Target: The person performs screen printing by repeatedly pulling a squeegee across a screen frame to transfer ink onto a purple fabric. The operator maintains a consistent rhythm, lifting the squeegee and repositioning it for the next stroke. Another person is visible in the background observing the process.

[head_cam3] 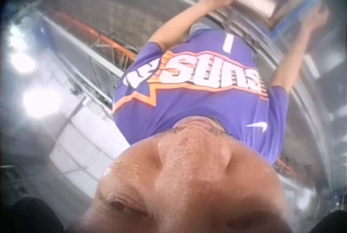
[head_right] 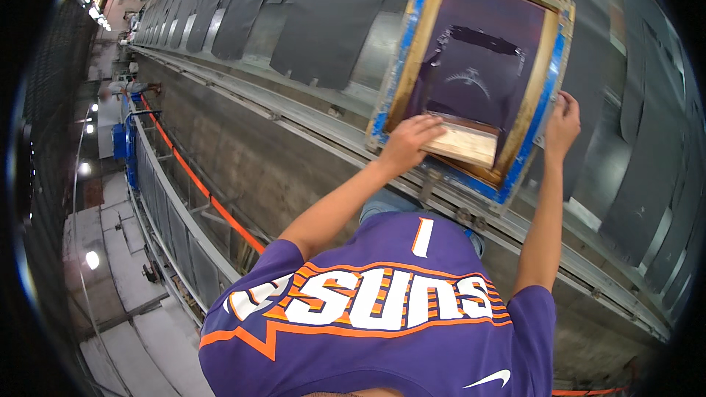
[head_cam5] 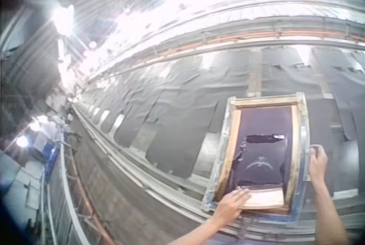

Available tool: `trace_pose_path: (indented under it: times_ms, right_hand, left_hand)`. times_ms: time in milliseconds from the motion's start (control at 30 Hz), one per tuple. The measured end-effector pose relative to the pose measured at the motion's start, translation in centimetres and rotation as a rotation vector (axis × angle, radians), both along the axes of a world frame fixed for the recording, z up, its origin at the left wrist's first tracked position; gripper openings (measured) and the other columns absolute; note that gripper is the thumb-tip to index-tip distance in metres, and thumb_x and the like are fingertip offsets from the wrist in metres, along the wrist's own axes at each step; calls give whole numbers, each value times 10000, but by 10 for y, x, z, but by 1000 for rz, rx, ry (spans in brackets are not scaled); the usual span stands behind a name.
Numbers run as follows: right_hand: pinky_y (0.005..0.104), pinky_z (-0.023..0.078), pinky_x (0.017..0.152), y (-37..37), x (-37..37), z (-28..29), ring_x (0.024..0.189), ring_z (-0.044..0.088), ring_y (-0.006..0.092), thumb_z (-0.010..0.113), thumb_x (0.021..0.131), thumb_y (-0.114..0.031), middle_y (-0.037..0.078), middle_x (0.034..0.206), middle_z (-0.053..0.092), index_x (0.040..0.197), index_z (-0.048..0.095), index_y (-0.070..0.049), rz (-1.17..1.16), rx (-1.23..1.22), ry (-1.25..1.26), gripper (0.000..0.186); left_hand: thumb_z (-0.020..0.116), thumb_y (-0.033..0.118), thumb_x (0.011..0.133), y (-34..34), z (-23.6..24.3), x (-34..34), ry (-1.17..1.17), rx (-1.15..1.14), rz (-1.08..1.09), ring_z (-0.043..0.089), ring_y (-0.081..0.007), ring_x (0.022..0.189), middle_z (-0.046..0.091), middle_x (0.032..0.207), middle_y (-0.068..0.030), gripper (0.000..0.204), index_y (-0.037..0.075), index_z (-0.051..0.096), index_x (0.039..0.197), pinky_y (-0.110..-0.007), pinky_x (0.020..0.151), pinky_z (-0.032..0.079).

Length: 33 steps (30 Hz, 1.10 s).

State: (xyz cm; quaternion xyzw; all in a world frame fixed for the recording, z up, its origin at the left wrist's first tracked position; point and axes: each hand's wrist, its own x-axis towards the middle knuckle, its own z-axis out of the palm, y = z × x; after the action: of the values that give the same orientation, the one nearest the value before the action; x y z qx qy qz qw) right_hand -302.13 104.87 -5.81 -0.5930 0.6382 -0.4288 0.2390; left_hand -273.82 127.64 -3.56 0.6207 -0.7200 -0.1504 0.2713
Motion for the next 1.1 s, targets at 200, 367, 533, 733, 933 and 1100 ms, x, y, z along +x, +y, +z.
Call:
trace_pose_path:
  times_ms: [200,367,533,733,933,1100]
  right_hand:
    - [325,462,663,41,211,-7,688,554,128,586,1019,-240,53,756,628,1110,694,-41,33,53,-146,243]
    - [331,419,601,74,332,-18,636,495,118,564,1034,-227,34,708,575,1106,674,-36,43,75,-209,231]
    - [329,418,587,82,366,-17,612,493,120,555,1039,-196,41,671,560,1107,659,-34,31,120,-198,204]
    - [395,449,606,78,380,-28,603,588,228,544,1032,-199,122,695,634,1117,667,-55,6,143,-82,208]
    - [450,491,688,71,376,-52,727,673,348,546,1020,-222,177,778,692,1118,688,-64,-16,105,-66,234]
    - [452,510,752,72,372,-33,831,681,364,553,1019,-246,188,915,708,1140,689,-58,48,190,41,262]
  left_hand:
    - [719,-46,702,33,3,200,-115,18,42,581,-310,1256,651,1344,-68,591,115,674,1269,-438,1052,476]
    - [717,-44,709,50,10,309,-83,37,106,622,-296,1196,689,1273,-62,510,99,711,1198,-426,1013,499]
    - [688,-62,713,54,-1,349,-113,33,72,615,-299,1212,687,1275,-62,521,102,709,1207,-427,1021,497]
    - [661,-82,691,80,-6,379,-108,45,18,615,-307,1214,689,1276,-60,576,119,713,1228,-436,1010,503]
    - [661,-88,689,98,-8,384,-127,58,-129,609,-280,1214,682,1281,-30,594,136,703,1238,-429,1002,501]
    - [624,-116,695,21,-23,389,-144,-69,-98,616,-291,1203,697,1257,-53,567,114,718,1204,-418,1001,508]
